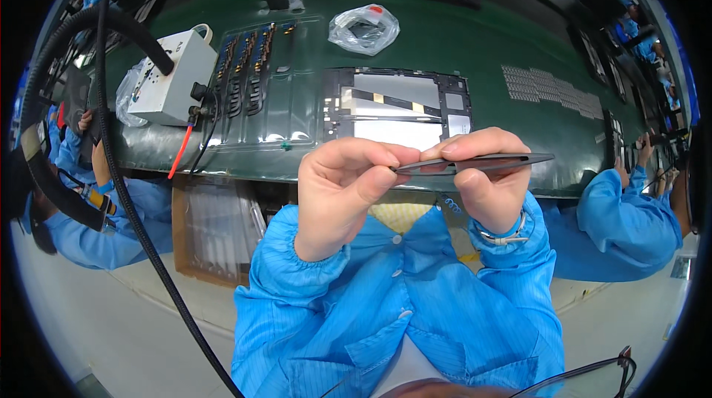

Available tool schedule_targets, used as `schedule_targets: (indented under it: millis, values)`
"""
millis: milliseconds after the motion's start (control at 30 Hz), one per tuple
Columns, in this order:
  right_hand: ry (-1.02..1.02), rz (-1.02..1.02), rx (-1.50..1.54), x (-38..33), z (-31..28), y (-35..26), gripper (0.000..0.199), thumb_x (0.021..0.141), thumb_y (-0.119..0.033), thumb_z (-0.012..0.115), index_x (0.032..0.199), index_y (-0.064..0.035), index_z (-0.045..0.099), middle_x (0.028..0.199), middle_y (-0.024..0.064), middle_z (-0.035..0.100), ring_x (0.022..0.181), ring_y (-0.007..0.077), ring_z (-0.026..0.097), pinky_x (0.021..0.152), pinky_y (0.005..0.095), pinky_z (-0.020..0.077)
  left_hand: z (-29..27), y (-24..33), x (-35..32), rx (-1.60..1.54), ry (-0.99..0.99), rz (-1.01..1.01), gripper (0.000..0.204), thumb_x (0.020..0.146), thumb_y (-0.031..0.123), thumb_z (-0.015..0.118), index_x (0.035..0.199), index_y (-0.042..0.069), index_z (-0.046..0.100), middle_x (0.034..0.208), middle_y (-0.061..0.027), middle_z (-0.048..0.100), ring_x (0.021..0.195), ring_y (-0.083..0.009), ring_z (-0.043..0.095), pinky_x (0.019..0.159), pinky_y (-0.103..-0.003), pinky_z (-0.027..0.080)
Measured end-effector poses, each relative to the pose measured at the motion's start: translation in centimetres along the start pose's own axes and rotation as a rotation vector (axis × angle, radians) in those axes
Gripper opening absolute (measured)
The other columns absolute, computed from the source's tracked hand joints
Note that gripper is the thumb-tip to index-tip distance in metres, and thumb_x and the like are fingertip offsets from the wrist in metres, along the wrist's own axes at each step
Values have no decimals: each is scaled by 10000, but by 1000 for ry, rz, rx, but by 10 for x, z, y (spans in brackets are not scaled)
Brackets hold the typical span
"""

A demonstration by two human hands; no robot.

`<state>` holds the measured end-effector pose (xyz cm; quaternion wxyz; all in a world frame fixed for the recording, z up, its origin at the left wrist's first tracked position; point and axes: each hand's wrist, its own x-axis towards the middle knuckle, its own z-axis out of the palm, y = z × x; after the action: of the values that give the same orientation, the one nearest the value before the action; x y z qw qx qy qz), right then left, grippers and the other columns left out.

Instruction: Assembling the internal components, ribbon cables, and screen of a tablet computer on an electronics production line.

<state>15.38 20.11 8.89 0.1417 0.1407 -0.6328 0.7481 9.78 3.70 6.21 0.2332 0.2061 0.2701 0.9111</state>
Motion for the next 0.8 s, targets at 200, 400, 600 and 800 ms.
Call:
schedule_targets:
  millis: [200, 400, 600, 800]
  values:
    - [-76, 185, 217, 20, 35, 25, 160, 771, -20, 630, 923, 24, 607, 902, 119, 625, 799, 158, 604, 726, 269, 490, -30, 19, -25, 179, 134, 143, 287, 799, 12, 590, 1072, -18, 506, 1090, -184, 564, 999, -262, 563, 871, -383, 464]
    - [-236, 779, 796, 58, 185, 149, 201, 842, -181, 585, 961, -21, 579, 869, 78, 615, 765, 125, 610, 657, 224, 511, -143, 92, -81, 285, 752, 405, 381, 940, 270, 342, 1204, 3, 407, 1223, -160, 468, 1144, -262, 446, 942, -405, 397]
    - [-334, 1048, 806, 69, 329, 200, 162, 807, -234, 621, 870, -86, 602, 834, 62, 626, 790, 146, 605, 741, 316, 497, -185, 152, -136, 281, 979, 651, 431, 940, 251, 210, 1225, -5, 405, 1266, -131, 445, 1136, -227, 455, 980, -322, 357]
    - [-420, 1130, 768, 69, 352, 195, 236, 806, -235, 616, 960, -64, 563, 940, 101, 602, 903, 218, 588, 811, 368, 473, -186, 164, -145, 372, 1047, 736, 426, 940, 237, 200, 1207, -7, 425, 1220, -125, 484, 1103, -223, 481, 956, -323, 377]
